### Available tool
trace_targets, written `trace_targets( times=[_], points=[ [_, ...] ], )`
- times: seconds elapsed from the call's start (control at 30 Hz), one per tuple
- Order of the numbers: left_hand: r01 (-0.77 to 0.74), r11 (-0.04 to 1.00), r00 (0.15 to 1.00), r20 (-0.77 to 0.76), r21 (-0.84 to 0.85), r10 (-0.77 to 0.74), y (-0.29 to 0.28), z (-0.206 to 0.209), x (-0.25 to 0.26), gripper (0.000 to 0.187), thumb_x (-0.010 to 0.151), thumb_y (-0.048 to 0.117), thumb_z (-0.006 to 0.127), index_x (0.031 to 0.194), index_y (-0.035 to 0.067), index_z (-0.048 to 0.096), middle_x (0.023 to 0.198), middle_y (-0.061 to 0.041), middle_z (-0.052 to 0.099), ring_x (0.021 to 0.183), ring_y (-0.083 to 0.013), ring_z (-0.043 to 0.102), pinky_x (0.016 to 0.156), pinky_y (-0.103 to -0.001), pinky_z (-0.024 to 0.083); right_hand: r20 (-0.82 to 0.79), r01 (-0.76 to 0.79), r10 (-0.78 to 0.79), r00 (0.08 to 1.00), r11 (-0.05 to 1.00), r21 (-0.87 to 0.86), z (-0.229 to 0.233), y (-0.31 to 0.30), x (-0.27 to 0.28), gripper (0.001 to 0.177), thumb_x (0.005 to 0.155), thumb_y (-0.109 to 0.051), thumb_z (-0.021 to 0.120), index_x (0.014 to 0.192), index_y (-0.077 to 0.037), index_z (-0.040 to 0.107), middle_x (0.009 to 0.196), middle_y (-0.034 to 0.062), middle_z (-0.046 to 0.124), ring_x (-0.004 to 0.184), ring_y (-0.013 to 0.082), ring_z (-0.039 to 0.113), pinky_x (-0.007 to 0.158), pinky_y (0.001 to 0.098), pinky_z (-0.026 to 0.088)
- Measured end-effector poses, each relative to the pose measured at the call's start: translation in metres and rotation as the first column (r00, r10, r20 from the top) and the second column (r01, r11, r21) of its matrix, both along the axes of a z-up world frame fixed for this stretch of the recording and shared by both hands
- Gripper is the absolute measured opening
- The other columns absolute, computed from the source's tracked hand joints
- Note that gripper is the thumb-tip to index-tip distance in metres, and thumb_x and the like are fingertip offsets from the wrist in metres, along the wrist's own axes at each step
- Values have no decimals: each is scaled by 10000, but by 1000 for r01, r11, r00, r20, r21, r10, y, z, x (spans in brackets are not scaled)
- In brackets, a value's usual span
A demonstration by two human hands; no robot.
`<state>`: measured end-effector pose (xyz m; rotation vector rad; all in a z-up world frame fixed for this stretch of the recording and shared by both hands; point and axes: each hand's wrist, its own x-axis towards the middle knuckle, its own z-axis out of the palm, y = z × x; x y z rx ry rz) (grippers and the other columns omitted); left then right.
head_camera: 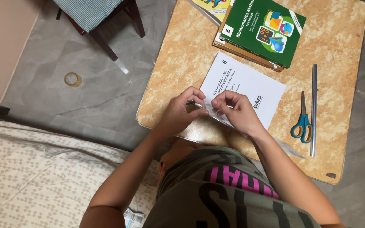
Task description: The person covers two textbooks with clear plastic book covers. They slide each book into a cover, smooth the plastic over the pages, and fold the cover edges over the book. The person handles a blue-covered book and a yellow-covered book, using scissors and a ruler on the table.
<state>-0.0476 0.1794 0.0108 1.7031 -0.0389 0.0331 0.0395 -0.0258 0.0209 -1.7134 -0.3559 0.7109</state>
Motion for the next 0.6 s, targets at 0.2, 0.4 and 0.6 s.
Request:
trace_targets(
  times=[0.2,0.4,0.6],
  points=[
    [53,989,997,-52,-139,-61,3,-3,6,333,844,76,809,1086,55,581,906,-12,690,913,-80,632,820,-249,489,19,-33,35,999,994,-105,3,1,0,102,961,-126,700,924,-31,706,853,-6,694,785,57,582,711,232,489],
    [37,988,980,186,147,-65,9,-2,7,319,782,108,876,1021,83,666,976,-36,638,989,-139,621,885,-292,505,-189,-56,44,981,997,-61,-2,3,8,149,986,-142,658,908,-31,719,826,-17,696,752,56,574,699,217,474],
    [-89,842,899,408,532,-162,15,0,10,230,774,208,867,974,177,757,935,40,692,1103,-198,620,995,-402,426,-254,-99,74,964,991,-87,-7,5,11,172,991,-159,659,908,-34,744,776,-18,680,690,52,539,623,220,441]
  ],
)
